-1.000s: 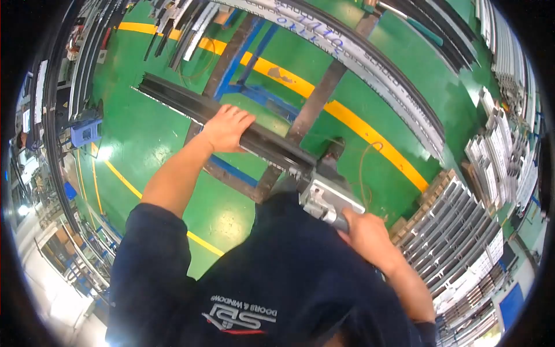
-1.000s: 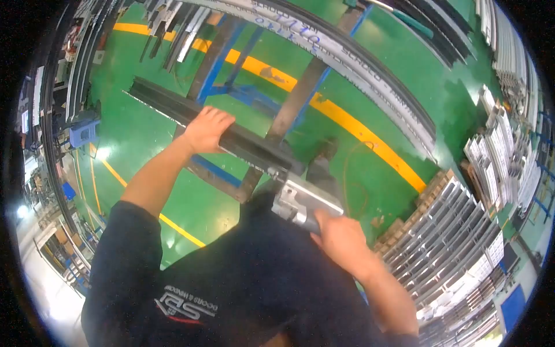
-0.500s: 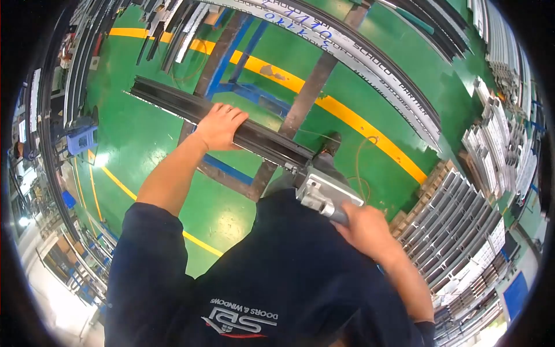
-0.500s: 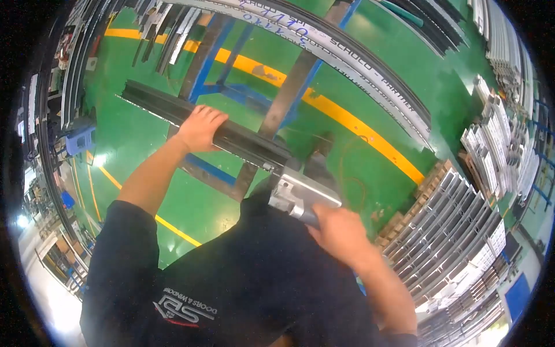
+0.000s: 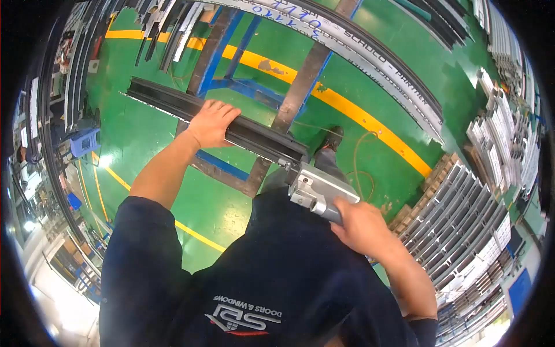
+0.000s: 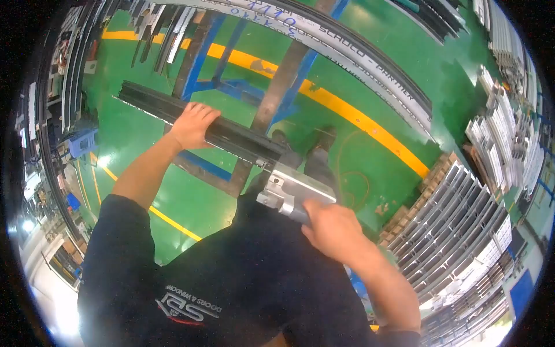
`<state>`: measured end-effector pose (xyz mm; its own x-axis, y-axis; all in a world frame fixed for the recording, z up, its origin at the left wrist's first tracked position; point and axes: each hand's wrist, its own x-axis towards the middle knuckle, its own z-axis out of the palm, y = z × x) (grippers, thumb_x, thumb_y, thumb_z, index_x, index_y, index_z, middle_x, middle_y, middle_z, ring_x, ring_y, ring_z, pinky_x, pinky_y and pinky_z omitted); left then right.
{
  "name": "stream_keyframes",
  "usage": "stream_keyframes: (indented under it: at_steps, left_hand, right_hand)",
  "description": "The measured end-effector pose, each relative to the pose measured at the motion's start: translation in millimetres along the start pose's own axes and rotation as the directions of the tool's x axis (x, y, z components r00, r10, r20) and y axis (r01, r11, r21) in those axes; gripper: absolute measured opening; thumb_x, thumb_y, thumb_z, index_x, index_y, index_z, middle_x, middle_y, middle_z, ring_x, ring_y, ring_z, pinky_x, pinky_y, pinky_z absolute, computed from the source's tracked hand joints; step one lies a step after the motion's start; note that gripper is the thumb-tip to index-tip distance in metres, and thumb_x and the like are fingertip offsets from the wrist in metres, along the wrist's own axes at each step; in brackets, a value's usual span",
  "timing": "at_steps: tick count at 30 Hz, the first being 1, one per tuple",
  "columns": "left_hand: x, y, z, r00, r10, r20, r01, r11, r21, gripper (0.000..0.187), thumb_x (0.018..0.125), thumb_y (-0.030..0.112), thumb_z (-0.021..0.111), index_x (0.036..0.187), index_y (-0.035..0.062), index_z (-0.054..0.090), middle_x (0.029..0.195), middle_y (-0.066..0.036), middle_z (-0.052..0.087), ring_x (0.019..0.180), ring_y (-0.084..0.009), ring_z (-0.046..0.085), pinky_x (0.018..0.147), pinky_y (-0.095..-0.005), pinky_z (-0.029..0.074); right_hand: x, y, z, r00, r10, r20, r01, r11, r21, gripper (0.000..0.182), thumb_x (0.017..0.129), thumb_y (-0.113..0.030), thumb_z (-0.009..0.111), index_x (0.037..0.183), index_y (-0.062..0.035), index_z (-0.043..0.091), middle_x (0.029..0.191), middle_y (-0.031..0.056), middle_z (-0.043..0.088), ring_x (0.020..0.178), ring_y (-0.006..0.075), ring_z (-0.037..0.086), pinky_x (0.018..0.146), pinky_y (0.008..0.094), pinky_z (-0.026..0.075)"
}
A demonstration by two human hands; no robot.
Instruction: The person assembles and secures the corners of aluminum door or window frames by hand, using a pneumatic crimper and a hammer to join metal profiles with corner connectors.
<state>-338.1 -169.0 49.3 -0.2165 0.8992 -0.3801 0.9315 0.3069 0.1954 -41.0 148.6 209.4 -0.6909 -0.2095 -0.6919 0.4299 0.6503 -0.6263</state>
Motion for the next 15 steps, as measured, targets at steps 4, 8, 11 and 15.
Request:
stream_keyframes:
  at_steps: [4, 8, 11, 15]
  left_hand:
    - [-8, -5, 2, 0.999, 0.010, -0.039, -0.012, 0.999, -0.042, 0.097, 0.056, 0.050, 0.091, 0.136, 0.0085, 0.054, 0.126, -0.010, 0.060, 0.120, -0.0312, 0.054, 0.108, -0.0491, 0.037]
    - [-3, -5, -4, 0.999, 0.009, -0.051, -0.010, 1.000, -0.025, 0.098, 0.056, 0.051, 0.091, 0.136, 0.0086, 0.053, 0.125, -0.010, 0.060, 0.120, -0.0315, 0.055, 0.108, -0.0495, 0.038]
    - [0, -4, 0, 1.000, 0.002, -0.001, -0.002, 1.000, -0.010, 0.098, 0.056, 0.051, 0.090, 0.136, 0.0084, 0.053, 0.125, -0.010, 0.060, 0.120, -0.0320, 0.055, 0.107, -0.0497, 0.038]
    - [0, -4, 0, 0.999, 0.016, -0.042, -0.016, 1.000, -0.007, 0.096, 0.057, 0.052, 0.090, 0.135, 0.0085, 0.054, 0.125, -0.010, 0.060, 0.119, -0.0326, 0.054, 0.106, -0.0495, 0.038]
  right_hand:
    - [2, 3, 5, 0.999, -0.032, 0.002, 0.032, 0.999, -0.028, 0.037, 0.085, -0.022, 0.076, 0.113, -0.0054, 0.058, 0.080, 0.0231, 0.068, 0.081, 0.0458, 0.068, 0.073, 0.0551, 0.055]
    - [-5, 8, 9, 0.998, -0.059, -0.018, 0.058, 0.998, -0.037, 0.036, 0.085, -0.022, 0.076, 0.109, -0.0058, 0.056, 0.078, 0.0233, 0.067, 0.079, 0.0458, 0.068, 0.071, 0.0552, 0.055]
    - [-17, 6, 14, 0.999, -0.042, 0.014, 0.043, 0.999, -0.015, 0.036, 0.084, -0.020, 0.077, 0.109, -0.0054, 0.055, 0.077, 0.0237, 0.067, 0.078, 0.0466, 0.067, 0.071, 0.0555, 0.054]
    - [-8, 7, 6, 0.997, -0.081, -0.011, 0.081, 0.996, -0.030, 0.039, 0.082, -0.016, 0.078, 0.111, -0.0037, 0.055, 0.076, 0.0251, 0.065, 0.077, 0.0482, 0.065, 0.070, 0.0559, 0.051]
